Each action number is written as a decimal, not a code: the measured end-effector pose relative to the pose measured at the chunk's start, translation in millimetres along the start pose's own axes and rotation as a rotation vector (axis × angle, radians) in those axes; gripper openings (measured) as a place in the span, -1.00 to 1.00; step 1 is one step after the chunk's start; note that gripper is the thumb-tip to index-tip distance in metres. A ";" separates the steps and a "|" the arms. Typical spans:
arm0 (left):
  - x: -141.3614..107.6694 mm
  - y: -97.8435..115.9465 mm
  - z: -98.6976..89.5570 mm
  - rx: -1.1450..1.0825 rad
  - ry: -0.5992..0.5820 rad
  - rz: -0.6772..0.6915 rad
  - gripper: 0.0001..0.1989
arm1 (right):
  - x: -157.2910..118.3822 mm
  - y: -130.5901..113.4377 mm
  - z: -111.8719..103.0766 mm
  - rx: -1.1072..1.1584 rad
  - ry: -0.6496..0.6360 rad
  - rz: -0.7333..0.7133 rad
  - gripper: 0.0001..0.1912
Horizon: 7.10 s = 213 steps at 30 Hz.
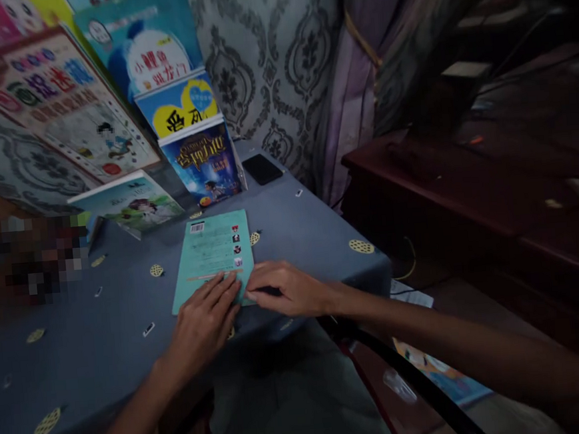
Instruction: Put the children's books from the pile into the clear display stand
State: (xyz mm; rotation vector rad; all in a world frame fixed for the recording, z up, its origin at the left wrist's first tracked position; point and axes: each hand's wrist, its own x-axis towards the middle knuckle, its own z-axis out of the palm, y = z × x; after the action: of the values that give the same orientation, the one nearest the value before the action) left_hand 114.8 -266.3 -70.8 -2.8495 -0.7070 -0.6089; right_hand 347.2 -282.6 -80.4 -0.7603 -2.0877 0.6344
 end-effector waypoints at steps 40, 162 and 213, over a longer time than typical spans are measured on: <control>-98.7 -39.2 -12.9 -0.077 -0.253 -0.285 0.11 | 3.9 15.4 -22.1 -0.436 -0.319 0.300 -0.17; 148.0 -23.7 11.8 0.335 -0.710 -0.444 -0.58 | 83.8 131.4 -71.2 0.626 0.167 0.459 -0.73; 17.2 -34.7 -15.4 0.028 -0.456 -0.055 -0.45 | 90.2 127.0 -43.7 -0.335 -0.102 0.179 -0.60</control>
State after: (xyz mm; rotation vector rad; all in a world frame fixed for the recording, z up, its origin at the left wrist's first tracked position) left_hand 106.7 -232.2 -48.2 -2.9750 -0.8467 0.0571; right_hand 375.9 -123.9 -93.6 -1.1336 -2.2672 0.4289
